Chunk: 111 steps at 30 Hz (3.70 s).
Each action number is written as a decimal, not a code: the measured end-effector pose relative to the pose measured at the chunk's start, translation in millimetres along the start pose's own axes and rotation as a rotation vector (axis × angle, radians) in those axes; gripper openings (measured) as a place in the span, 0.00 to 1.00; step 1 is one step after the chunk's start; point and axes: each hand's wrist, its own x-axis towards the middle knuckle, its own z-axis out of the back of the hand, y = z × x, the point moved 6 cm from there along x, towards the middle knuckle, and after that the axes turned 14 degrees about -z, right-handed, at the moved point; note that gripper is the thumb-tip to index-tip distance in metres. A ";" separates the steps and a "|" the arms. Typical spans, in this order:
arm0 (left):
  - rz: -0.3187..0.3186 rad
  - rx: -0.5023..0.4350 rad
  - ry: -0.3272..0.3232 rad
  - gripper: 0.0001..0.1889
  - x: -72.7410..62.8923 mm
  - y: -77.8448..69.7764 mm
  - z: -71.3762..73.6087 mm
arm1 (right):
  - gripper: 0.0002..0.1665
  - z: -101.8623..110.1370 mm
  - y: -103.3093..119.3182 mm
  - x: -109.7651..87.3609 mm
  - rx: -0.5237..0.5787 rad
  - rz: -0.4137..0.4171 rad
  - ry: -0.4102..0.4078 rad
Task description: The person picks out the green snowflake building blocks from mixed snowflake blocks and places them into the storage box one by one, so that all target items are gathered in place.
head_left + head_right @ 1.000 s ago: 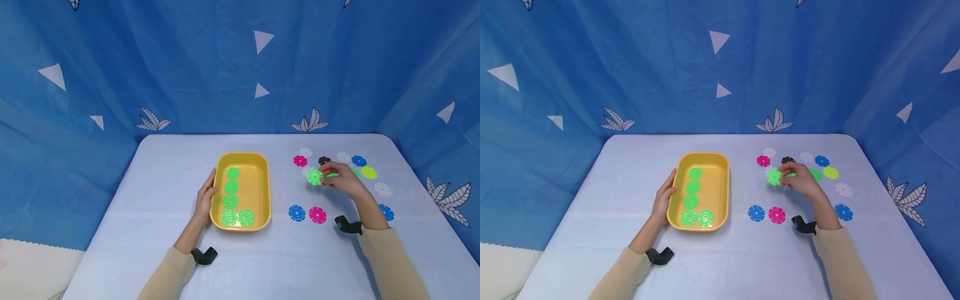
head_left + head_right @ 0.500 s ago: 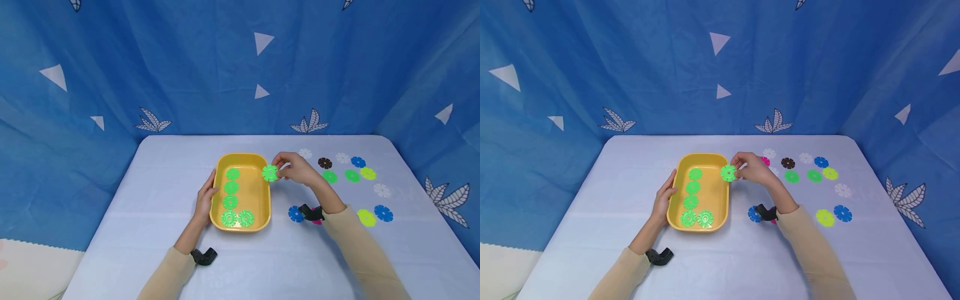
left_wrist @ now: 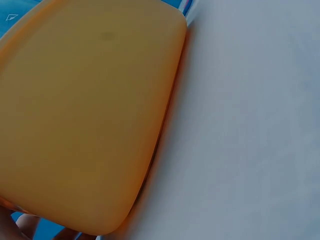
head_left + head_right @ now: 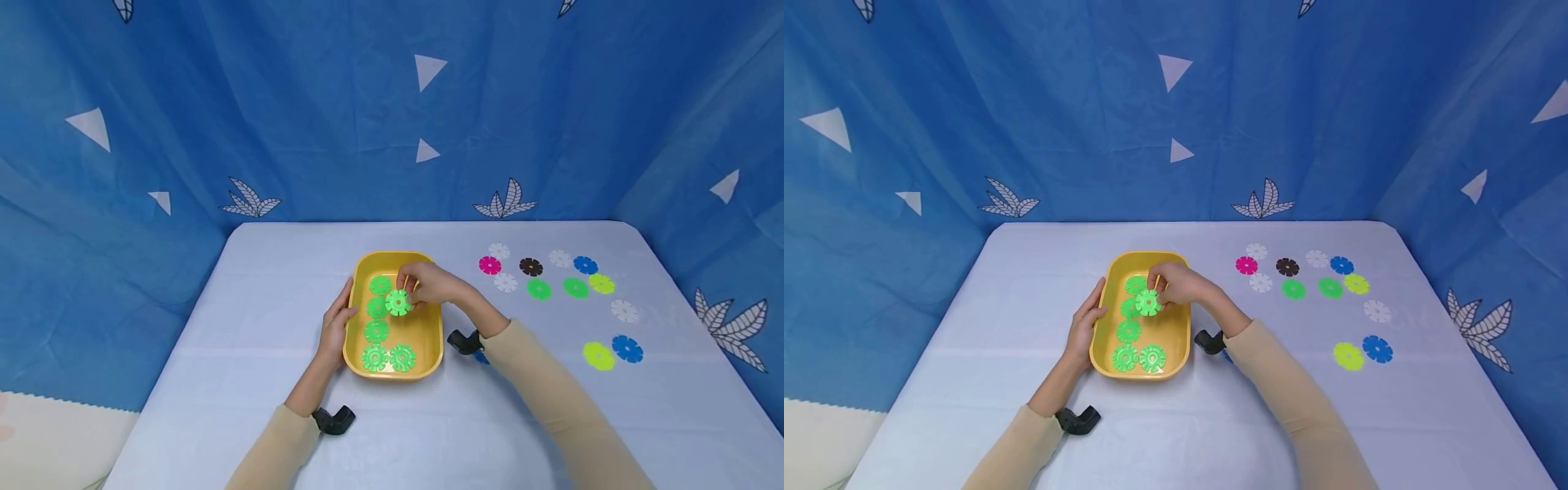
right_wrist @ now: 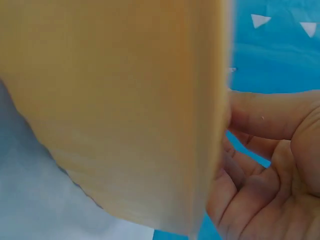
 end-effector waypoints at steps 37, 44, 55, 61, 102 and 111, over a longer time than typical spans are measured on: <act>-0.006 -0.013 -0.002 0.32 -0.1 -2.7 -1.4 | 0.15 -37.2 -8.4 13.7 -0.334 -0.150 0.179; -0.009 0.001 0.007 0.31 -0.8 -2.3 -0.9 | 0.14 -39.9 -8.2 13.9 -0.354 -0.152 0.175; -0.006 0.008 0.012 0.31 -0.8 -2.1 -1.4 | 0.13 -43.6 -9.5 16.3 -0.439 -0.136 0.134; -0.008 -0.011 0.001 0.32 -0.3 -2.2 -1.1 | 0.15 -44.0 -8.5 16.4 -0.486 -0.164 0.108; 0.005 0.012 0.002 0.32 1.5 -2.5 5.1 | 0.35 112.2 -202.2 -117.7 0.135 -0.432 -0.431; 0.010 0.010 0.011 0.31 -0.4 -2.7 1.2 | 0.38 113.1 -229.2 -107.5 0.129 -0.495 -0.449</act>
